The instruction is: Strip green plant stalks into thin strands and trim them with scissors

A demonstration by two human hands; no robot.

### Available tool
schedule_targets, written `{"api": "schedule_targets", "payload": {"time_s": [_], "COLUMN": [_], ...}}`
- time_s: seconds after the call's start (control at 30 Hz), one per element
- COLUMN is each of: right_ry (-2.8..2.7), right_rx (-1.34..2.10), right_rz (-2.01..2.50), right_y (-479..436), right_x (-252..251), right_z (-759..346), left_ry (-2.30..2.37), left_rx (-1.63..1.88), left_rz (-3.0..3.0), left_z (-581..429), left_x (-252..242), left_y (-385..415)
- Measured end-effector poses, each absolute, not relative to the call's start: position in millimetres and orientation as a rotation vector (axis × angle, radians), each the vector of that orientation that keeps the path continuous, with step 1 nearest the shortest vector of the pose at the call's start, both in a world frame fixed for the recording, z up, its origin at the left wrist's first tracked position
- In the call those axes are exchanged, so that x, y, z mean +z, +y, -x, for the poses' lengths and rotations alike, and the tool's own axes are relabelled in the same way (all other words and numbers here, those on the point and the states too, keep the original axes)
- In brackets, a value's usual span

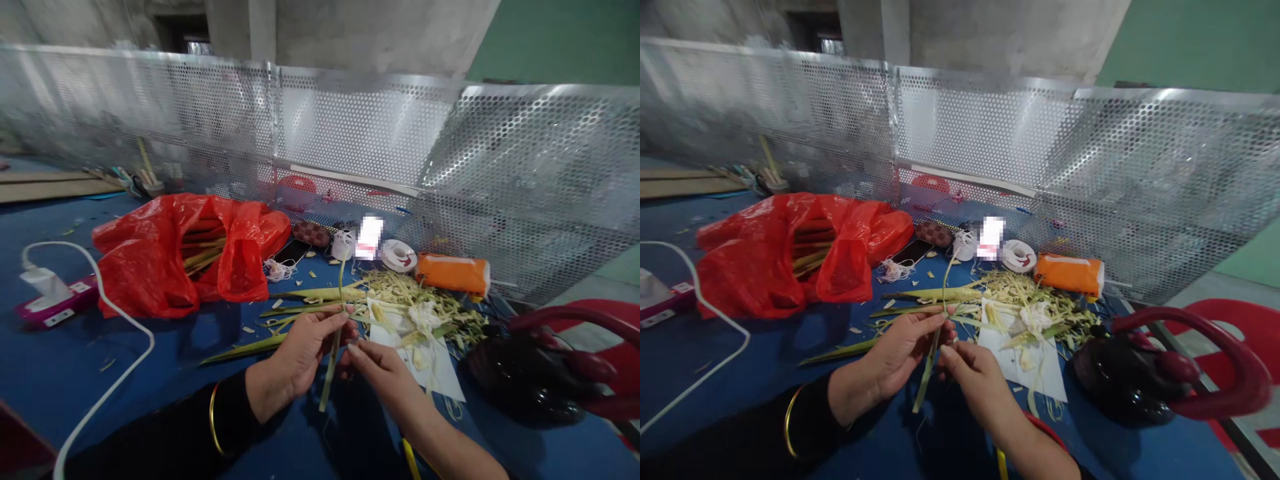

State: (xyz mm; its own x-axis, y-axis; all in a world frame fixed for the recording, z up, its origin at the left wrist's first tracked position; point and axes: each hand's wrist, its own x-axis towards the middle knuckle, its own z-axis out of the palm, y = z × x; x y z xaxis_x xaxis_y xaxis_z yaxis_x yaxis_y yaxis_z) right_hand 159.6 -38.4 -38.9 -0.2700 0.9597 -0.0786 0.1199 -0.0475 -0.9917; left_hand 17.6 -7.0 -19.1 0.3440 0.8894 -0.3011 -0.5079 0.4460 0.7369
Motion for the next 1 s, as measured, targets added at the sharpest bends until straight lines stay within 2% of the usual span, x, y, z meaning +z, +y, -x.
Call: {"api": "schedule_targets", "payload": {"time_s": [0.17,0.4,0.67,0.83,0.9,1.0], "right_ry": [-1.523,-0.763,-1.139,-1.124,-1.022,-1.121], "right_rx": [1.345,1.345,0.962,0.987,0.828,0.289], "right_rz": [1.238,1.241,1.193,1.24,1.249,1.198], "right_y": [-39.6,-29.6,-36.7,-26.0,-20.1,-21.1], "right_x": [-41.8,-31.5,-35.9,-36.9,-31.7,-18.3], "right_z": [-159.0,-165.0,-164.8,-177.9,-190.2,-204.5], "left_ry": [0.855,0.862,0.991,0.991,0.984,1.001], "left_rx": [0.995,0.984,1.061,1.042,1.01,0.878], "left_rz": [-0.497,-0.564,-0.573,-0.625,-0.701,-0.849], "left_z": [-21.1,-21.0,-29.0,-23.6,-20.2,-18.1], "left_x": [-18.8,-21.1,-29.7,-27.2,-23.1,-19.0], "left_y": [-8.3,-10.5,-8.3,-4.1,-3.2,-5.7]}}
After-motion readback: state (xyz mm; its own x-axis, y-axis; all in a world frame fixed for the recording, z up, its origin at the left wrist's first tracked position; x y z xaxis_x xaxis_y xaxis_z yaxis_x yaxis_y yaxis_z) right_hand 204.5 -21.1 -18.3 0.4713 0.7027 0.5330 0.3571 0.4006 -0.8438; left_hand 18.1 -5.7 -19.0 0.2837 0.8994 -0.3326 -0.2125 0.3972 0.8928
